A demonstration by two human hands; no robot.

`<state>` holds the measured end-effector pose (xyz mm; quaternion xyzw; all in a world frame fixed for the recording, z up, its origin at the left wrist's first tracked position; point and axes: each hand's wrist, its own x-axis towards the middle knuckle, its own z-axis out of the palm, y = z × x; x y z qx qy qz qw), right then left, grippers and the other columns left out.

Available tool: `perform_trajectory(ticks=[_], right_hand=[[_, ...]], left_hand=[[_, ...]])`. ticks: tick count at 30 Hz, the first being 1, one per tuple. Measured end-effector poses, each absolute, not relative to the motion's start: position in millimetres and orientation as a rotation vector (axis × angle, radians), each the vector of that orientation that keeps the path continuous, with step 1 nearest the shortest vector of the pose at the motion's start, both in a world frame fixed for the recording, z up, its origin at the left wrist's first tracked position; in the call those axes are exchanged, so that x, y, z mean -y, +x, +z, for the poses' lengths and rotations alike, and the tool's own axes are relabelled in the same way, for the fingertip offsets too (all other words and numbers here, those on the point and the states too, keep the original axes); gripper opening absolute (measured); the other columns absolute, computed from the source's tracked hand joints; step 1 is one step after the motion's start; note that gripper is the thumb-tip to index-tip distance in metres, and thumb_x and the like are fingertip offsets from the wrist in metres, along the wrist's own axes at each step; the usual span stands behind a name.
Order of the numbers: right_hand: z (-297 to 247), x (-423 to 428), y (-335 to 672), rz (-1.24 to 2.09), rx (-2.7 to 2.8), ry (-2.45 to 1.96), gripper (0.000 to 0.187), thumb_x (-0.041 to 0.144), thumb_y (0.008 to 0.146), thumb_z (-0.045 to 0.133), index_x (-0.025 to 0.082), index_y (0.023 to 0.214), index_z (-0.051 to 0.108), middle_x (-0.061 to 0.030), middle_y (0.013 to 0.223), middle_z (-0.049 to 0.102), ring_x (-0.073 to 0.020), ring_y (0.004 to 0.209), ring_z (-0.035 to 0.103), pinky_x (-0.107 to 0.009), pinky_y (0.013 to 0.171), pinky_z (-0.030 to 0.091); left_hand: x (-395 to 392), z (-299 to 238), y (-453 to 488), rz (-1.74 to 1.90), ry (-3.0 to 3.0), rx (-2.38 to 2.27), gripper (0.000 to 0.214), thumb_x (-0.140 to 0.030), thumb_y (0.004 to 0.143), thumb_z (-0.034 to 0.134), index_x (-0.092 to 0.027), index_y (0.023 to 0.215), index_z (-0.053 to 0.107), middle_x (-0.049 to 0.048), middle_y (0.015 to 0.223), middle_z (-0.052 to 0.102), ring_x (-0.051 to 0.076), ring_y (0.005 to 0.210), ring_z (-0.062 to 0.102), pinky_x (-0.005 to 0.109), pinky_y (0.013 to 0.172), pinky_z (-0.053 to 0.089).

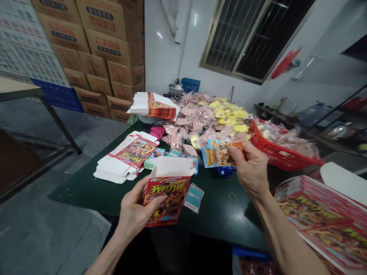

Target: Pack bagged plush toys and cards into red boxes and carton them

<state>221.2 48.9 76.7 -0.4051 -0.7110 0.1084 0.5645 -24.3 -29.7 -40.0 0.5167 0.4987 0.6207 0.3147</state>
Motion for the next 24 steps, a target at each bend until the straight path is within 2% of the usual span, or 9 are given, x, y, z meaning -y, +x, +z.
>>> perform_trajectory(ticks=[1,2,4,6,9,12,15,20,24], right_hand=[[78.2,-44.4,217.3,0.331,1.656,-0.91,0.007,0.026,0.081,0.06,0.021,0.079,0.054,0.004,0.063,0.054,-0.0099,0.05,0.049,-0.023,0.046,0.039],[79.0,-40.4,213.0,0.398,1.648,-0.863,0.012,0.025,0.081,0.06,0.023,0.09,0.053,0.0041,0.066,0.057,-0.0104,0.05,0.052,-0.023,0.046,0.042],[78.3,-34.1,203.9,0.502,1.685,-0.787,0.035,0.021,0.081,0.061,0.027,0.111,0.045,0.0033,0.072,0.061,-0.0122,0.052,0.058,-0.024,0.048,0.047],[75.6,-31.0,195.9,0.54,1.784,-0.753,0.046,0.018,0.082,0.058,0.027,0.122,0.038,0.002,0.076,0.063,-0.013,0.056,0.061,-0.026,0.052,0.052],[71.2,-30.8,188.8,0.352,1.991,-0.716,0.039,0.016,0.081,0.061,0.027,0.115,0.047,0.0009,0.084,0.064,-0.0123,0.065,0.063,-0.025,0.06,0.054],[69.6,-28.2,185.9,-0.06,2.138,-0.664,0.023,0.013,0.081,0.062,0.025,0.101,0.058,0.0005,0.084,0.062,-0.0119,0.071,0.061,-0.023,0.061,0.051],[72.0,-18.4,184.5,-0.337,2.183,-0.63,0.026,0.011,0.084,0.057,0.025,0.105,0.06,-0.0001,0.08,0.061,-0.0115,0.068,0.058,-0.022,0.057,0.049],[85.2,-5.8,186.3,-0.336,2.106,-0.661,0.035,0.009,0.082,0.059,0.026,0.113,0.058,-0.0002,0.09,0.069,-0.0133,0.078,0.066,-0.023,0.07,0.054],[88.6,-6.8,184.3,-0.225,2.039,-0.675,0.033,0.011,0.081,0.062,0.028,0.11,0.06,0.0012,0.088,0.071,-0.0144,0.077,0.068,-0.025,0.069,0.056]], left_hand=[[30.2,-37.0,-21.4,1.611,1.353,-1.265,0.047,-0.025,0.063,0.077,-0.014,0.105,0.06,0.0042,0.088,0.074,0.019,0.075,0.071,0.023,0.068,0.059],[31.1,-34.1,-18.9,1.585,1.335,-1.212,0.047,-0.024,0.063,0.077,-0.014,0.105,0.059,0.0041,0.087,0.074,0.019,0.074,0.071,0.023,0.067,0.06],[33.7,-29.9,-15.2,1.538,1.289,-1.114,0.048,-0.021,0.064,0.077,-0.014,0.107,0.057,0.0039,0.086,0.074,0.02,0.074,0.071,0.023,0.066,0.06],[36.8,-28.9,-13.4,1.512,1.248,-1.04,0.051,-0.018,0.063,0.077,-0.015,0.109,0.055,0.0037,0.087,0.075,0.02,0.075,0.071,0.023,0.066,0.06],[40.1,-32.7,-13.0,1.505,1.237,-0.93,0.056,-0.013,0.064,0.076,-0.017,0.114,0.052,0.003,0.091,0.074,0.019,0.079,0.071,0.023,0.069,0.06],[39.8,-39.0,-13.1,1.516,1.238,-0.846,0.061,-0.009,0.066,0.075,-0.022,0.12,0.049,0.0015,0.095,0.074,0.018,0.083,0.071,0.023,0.072,0.06],[36.3,-44.2,-13.4,1.538,1.21,-0.841,0.064,-0.008,0.066,0.075,-0.023,0.122,0.047,0.0018,0.096,0.073,0.019,0.083,0.071,0.024,0.072,0.06],[33.6,-44.6,-14.9,1.528,1.193,-0.832,0.066,-0.009,0.066,0.075,-0.024,0.124,0.046,0.0027,0.097,0.073,0.021,0.083,0.071,0.028,0.073,0.06],[37.7,-41.5,-14.9,1.485,1.186,-0.791,0.068,-0.009,0.065,0.075,-0.027,0.124,0.046,0.0017,0.097,0.073,0.021,0.082,0.071,0.028,0.072,0.06]])
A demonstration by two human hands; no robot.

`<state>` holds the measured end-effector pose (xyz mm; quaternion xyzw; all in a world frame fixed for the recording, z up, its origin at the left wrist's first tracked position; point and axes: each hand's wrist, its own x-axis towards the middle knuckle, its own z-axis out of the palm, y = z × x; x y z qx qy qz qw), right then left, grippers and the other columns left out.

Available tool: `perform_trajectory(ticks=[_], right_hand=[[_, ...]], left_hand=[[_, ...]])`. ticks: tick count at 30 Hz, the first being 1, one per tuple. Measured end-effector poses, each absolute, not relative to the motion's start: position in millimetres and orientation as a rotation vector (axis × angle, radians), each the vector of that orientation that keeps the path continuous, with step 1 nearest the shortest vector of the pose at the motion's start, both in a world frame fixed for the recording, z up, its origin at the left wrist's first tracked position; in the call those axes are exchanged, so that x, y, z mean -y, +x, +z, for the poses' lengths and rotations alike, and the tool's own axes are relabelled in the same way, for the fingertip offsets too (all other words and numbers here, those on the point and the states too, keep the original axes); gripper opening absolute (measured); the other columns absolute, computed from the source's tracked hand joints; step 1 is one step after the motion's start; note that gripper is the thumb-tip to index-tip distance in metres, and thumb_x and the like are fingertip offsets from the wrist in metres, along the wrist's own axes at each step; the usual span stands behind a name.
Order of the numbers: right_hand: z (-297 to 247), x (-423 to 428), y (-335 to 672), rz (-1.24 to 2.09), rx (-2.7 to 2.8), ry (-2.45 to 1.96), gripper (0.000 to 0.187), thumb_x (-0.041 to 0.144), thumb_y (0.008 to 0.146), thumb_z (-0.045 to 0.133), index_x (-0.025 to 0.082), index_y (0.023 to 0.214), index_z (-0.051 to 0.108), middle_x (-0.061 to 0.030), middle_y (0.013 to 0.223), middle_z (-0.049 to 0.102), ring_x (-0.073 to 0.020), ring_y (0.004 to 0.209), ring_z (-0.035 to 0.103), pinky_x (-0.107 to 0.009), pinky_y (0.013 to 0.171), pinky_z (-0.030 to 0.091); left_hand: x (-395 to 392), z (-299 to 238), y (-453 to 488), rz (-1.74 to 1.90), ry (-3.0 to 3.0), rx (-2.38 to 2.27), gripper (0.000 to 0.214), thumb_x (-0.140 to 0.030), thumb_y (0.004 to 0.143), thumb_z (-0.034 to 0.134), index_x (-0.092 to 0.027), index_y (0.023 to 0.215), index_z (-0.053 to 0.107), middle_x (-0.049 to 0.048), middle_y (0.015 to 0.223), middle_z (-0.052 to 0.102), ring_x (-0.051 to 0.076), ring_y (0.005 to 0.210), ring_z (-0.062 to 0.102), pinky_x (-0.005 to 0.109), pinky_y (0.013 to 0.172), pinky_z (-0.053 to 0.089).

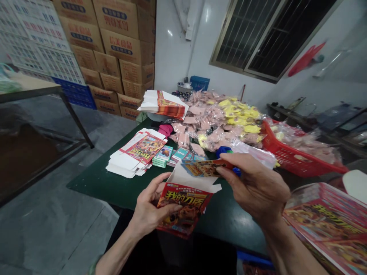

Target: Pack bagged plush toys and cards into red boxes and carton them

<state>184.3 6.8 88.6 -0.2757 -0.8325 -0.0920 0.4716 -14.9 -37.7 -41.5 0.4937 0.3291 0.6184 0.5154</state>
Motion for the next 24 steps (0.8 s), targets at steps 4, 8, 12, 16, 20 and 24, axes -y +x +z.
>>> perform_trajectory(ticks=[4,8,12,16,20,24], right_hand=[[76.8,-7.3,180.8,-0.166,2.011,-0.648,0.031,0.01,0.079,0.064,0.026,0.106,0.062,0.0016,0.089,0.072,-0.0142,0.078,0.068,-0.025,0.071,0.056],[63.3,-6.4,182.4,0.004,1.892,-0.744,0.04,0.012,0.077,0.066,0.028,0.113,0.058,0.0009,0.093,0.07,-0.0146,0.077,0.068,-0.028,0.069,0.058],[61.2,-8.4,180.9,0.106,1.843,-0.719,0.037,0.01,0.076,0.067,0.028,0.108,0.06,0.0023,0.088,0.069,-0.0124,0.07,0.067,-0.026,0.063,0.057],[66.4,-8.9,180.4,-0.053,1.97,-0.616,0.033,0.005,0.076,0.064,0.026,0.102,0.063,0.0017,0.086,0.069,-0.0125,0.076,0.066,-0.025,0.068,0.056],[68.8,-3.8,186.2,-0.276,2.031,-0.562,0.044,0.002,0.078,0.059,0.027,0.114,0.06,-0.0022,0.093,0.068,-0.015,0.078,0.064,-0.028,0.069,0.055],[68.3,1.6,186.7,-0.248,2.275,-0.532,0.038,0.005,0.085,0.048,0.022,0.118,0.055,-0.0044,0.091,0.068,-0.0144,0.079,0.063,-0.027,0.067,0.054]], left_hand=[[40.2,-42.5,-15.2,1.456,1.144,-0.757,0.068,-0.009,0.065,0.076,-0.026,0.124,0.046,0.0023,0.098,0.072,0.022,0.082,0.07,0.03,0.071,0.061],[40.7,-43.4,-15.7,1.453,1.114,-0.768,0.072,-0.011,0.064,0.077,-0.025,0.126,0.044,0.0039,0.097,0.072,0.022,0.081,0.07,0.031,0.071,0.061],[42.7,-40.0,-13.2,1.44,1.111,-0.749,0.074,-0.012,0.062,0.078,-0.024,0.127,0.044,0.0044,0.096,0.072,0.023,0.079,0.071,0.03,0.068,0.061],[42.8,-38.0,-11.7,1.446,1.121,-0.738,0.072,-0.013,0.062,0.078,-0.023,0.125,0.045,0.0053,0.093,0.073,0.023,0.074,0.071,0.032,0.063,0.062],[41.8,-38.8,-13.9,1.446,1.167,-0.756,0.072,-0.01,0.064,0.076,-0.024,0.127,0.044,0.0059,0.095,0.072,0.024,0.075,0.071,0.033,0.065,0.062],[42.5,-37.2,-14.5,1.551,1.252,-0.816,0.069,-0.009,0.062,0.077,-0.024,0.124,0.048,0.0044,0.091,0.073,0.022,0.073,0.071,0.029,0.063,0.062]])
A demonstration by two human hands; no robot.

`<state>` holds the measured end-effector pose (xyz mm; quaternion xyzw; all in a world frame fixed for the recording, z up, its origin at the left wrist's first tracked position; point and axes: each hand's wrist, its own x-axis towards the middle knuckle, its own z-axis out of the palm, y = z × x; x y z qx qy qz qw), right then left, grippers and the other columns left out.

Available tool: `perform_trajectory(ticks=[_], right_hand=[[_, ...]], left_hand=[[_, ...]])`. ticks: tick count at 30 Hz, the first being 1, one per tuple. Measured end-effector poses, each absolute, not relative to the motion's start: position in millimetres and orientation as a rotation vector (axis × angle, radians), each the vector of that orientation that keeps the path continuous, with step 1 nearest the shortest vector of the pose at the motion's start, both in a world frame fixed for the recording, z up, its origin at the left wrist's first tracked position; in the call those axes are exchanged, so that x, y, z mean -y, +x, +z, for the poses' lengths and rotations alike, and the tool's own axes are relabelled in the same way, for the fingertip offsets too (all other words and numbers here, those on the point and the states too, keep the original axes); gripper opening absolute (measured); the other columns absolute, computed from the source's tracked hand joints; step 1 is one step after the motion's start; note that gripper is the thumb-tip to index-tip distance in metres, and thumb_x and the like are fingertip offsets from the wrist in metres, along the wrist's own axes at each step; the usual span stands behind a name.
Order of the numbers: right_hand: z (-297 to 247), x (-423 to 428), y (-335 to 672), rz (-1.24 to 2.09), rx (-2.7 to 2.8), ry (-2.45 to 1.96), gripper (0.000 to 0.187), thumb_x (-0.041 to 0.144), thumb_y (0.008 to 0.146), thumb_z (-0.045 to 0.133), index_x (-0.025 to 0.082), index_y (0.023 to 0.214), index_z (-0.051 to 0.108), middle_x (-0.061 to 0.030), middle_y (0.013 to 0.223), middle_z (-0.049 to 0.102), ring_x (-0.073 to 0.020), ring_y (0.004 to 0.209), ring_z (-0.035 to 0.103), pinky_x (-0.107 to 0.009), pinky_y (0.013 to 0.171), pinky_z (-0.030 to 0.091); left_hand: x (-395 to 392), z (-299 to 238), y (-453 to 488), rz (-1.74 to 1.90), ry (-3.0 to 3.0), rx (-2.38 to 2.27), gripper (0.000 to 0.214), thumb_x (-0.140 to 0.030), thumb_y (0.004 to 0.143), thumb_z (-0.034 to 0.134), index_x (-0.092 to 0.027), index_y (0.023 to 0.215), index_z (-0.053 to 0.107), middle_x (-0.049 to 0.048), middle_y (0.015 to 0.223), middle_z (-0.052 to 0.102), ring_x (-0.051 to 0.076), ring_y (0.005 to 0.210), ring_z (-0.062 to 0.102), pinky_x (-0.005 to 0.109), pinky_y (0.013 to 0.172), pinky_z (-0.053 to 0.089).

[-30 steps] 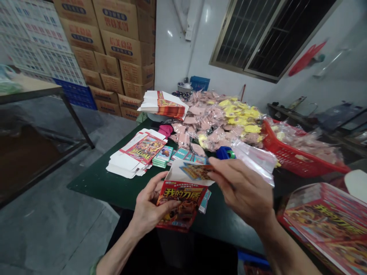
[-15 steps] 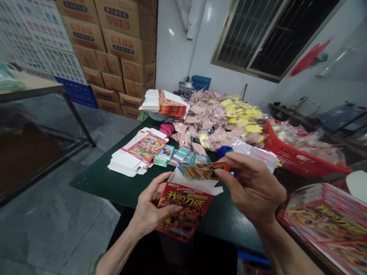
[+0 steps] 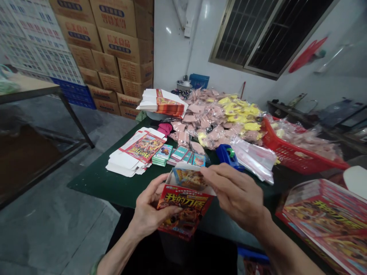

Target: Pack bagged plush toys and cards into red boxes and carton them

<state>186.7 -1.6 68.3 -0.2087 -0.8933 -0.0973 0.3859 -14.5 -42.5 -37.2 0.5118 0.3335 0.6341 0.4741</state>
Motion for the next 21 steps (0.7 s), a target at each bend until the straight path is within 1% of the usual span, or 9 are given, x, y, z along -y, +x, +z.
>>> perform_trajectory(ticks=[4,7,9,11,13,15,18,19,21], right_hand=[[67.3,8.3,176.1,-0.138,2.515,-0.633,0.022,0.017,0.092,0.042,0.014,0.107,0.058,-0.0064,0.081,0.065,-0.0155,0.073,0.059,-0.029,0.063,0.051],[63.8,11.0,165.7,-0.013,2.566,-0.833,0.02,0.028,0.091,0.047,0.015,0.087,0.062,-0.0077,0.081,0.062,-0.0184,0.077,0.056,-0.033,0.066,0.05],[58.1,8.9,162.5,-0.03,2.517,-0.875,0.02,0.031,0.088,0.051,0.016,0.083,0.063,-0.0093,0.088,0.061,-0.0213,0.083,0.055,-0.037,0.069,0.05],[49.2,3.9,164.0,-0.124,2.337,-0.849,0.016,0.029,0.086,0.055,0.017,0.094,0.063,-0.0122,0.105,0.058,-0.0254,0.097,0.053,-0.044,0.079,0.048],[37.5,-2.3,167.6,-0.134,2.041,-0.867,0.03,0.025,0.083,0.059,0.019,0.112,0.057,-0.0136,0.12,0.052,-0.0278,0.111,0.048,-0.049,0.089,0.044],[22.7,-8.0,168.1,0.089,1.779,-0.929,0.043,0.023,0.082,0.061,0.022,0.122,0.048,-0.013,0.123,0.05,-0.0255,0.113,0.05,-0.047,0.092,0.045],[-3.9,-14.5,157.4,0.618,1.588,-0.909,0.044,0.024,0.083,0.059,0.023,0.122,0.039,-0.011,0.115,0.059,-0.0204,0.1,0.061,-0.039,0.083,0.052],[-13.2,-16.3,151.7,0.72,1.542,-0.888,0.043,0.023,0.084,0.058,0.023,0.121,0.038,-0.0109,0.113,0.061,-0.0196,0.098,0.063,-0.037,0.082,0.053],[-30.8,-19.0,141.0,0.753,1.464,-0.869,0.044,0.022,0.084,0.057,0.021,0.123,0.036,-0.0125,0.114,0.061,-0.0202,0.101,0.063,-0.038,0.085,0.053]], left_hand=[[41.4,-35.8,-10.5,1.671,1.369,-0.877,0.068,-0.008,0.061,0.077,-0.027,0.12,0.051,0.0003,0.09,0.073,0.018,0.074,0.071,0.023,0.066,0.06],[36.7,-38.5,-5.4,1.644,1.446,-0.964,0.065,-0.013,0.062,0.078,-0.025,0.12,0.052,0.0006,0.092,0.072,0.017,0.076,0.07,0.023,0.069,0.059],[32.4,-40.4,-2.6,1.633,1.445,-1.025,0.063,-0.017,0.064,0.077,-0.023,0.121,0.052,0.0017,0.094,0.071,0.017,0.076,0.07,0.024,0.069,0.058],[28.2,-41.2,-1.5,1.687,1.41,-1.047,0.067,-0.02,0.065,0.077,-0.023,0.125,0.046,0.0033,0.097,0.069,0.017,0.077,0.069,0.025,0.068,0.058],[23.5,-41.9,-2.5,1.816,1.386,-1.054,0.08,-0.022,0.064,0.078,-0.024,0.132,0.036,0.0057,0.103,0.067,0.018,0.079,0.069,0.026,0.067,0.058],[17.3,-45.0,-5.4,1.971,1.435,-1.08,0.086,-0.022,0.062,0.079,-0.026,0.134,0.031,0.007,0.108,0.064,0.019,0.082,0.068,0.027,0.068,0.058],[5.0,-55.5,-12.3,2.065,1.643,-1.175,0.066,-0.019,0.064,0.077,-0.026,0.122,0.047,0.0057,0.11,0.063,0.018,0.09,0.066,0.028,0.078,0.056],[1.3,-59.2,-14.7,2.036,1.704,-1.203,0.057,-0.018,0.066,0.075,-0.025,0.118,0.051,0.0052,0.108,0.064,0.018,0.091,0.066,0.028,0.079,0.055],[-3.1,-63.2,-19.2,1.939,1.764,-1.23,0.045,-0.019,0.07,0.072,-0.022,0.112,0.056,0.0054,0.105,0.065,0.018,0.089,0.065,0.028,0.08,0.054]])
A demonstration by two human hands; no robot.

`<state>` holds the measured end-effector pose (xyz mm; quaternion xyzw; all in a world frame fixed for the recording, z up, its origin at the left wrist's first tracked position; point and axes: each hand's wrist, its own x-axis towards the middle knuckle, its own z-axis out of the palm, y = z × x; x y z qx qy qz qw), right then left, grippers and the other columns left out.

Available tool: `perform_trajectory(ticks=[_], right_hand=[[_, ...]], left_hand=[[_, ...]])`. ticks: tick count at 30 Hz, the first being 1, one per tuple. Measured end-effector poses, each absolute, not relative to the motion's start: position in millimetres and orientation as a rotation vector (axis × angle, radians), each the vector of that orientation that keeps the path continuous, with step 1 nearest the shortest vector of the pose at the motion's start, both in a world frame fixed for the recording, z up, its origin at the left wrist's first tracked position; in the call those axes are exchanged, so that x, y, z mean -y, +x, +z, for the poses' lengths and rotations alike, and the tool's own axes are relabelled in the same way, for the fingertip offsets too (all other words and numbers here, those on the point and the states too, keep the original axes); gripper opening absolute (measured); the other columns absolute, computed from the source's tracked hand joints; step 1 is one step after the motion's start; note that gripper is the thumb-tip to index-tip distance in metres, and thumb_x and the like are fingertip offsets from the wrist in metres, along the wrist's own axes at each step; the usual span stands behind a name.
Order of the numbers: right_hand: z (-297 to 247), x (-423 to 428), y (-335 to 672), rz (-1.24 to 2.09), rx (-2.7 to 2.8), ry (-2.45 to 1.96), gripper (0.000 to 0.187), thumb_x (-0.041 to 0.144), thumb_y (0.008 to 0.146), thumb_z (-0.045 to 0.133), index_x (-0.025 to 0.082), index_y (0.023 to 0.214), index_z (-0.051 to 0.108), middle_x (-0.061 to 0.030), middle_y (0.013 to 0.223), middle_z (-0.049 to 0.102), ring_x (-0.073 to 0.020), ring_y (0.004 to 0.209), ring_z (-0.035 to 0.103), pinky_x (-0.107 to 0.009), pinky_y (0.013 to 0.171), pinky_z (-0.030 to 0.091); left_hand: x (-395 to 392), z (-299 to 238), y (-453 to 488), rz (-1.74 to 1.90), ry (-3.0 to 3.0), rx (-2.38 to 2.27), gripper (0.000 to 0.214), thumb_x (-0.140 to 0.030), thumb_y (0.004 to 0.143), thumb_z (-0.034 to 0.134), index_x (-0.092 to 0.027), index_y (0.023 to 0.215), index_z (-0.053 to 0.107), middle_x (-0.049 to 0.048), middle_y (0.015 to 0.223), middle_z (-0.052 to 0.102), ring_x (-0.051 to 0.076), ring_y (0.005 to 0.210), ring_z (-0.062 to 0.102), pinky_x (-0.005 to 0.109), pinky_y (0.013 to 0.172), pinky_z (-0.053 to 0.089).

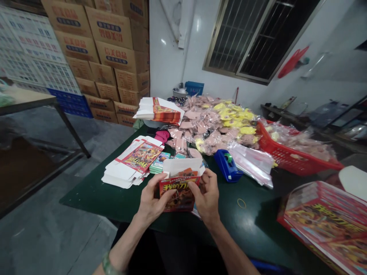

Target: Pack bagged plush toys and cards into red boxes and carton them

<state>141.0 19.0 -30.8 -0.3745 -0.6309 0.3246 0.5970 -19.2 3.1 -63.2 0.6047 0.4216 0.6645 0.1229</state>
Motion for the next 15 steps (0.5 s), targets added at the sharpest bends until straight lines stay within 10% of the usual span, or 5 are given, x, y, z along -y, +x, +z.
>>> perform_trajectory(ticks=[9,15], right_hand=[[-45.9,-13.9,156.4,0.209,1.655,-0.854,0.03,0.017,0.084,0.053,0.024,0.114,0.053,-0.0092,0.11,0.057,-0.0223,0.105,0.057,-0.04,0.087,0.05],[-23.6,-6.2,160.5,0.352,1.584,-0.875,0.02,0.016,0.088,0.046,0.024,0.103,0.056,-0.0055,0.1,0.058,-0.0164,0.091,0.06,-0.031,0.077,0.05]], left_hand=[[1.9,-20.2,-13.0,1.918,1.568,-1.1,0.014,-0.02,0.084,0.056,-0.017,0.074,0.065,0.0063,0.091,0.068,0.017,0.086,0.064,0.025,0.073,0.051],[-0.7,-22.7,-6.2,1.796,1.18,-0.869,0.032,-0.025,0.081,0.06,-0.023,0.11,0.047,0.0038,0.094,0.066,0.014,0.077,0.063,0.024,0.068,0.05]])
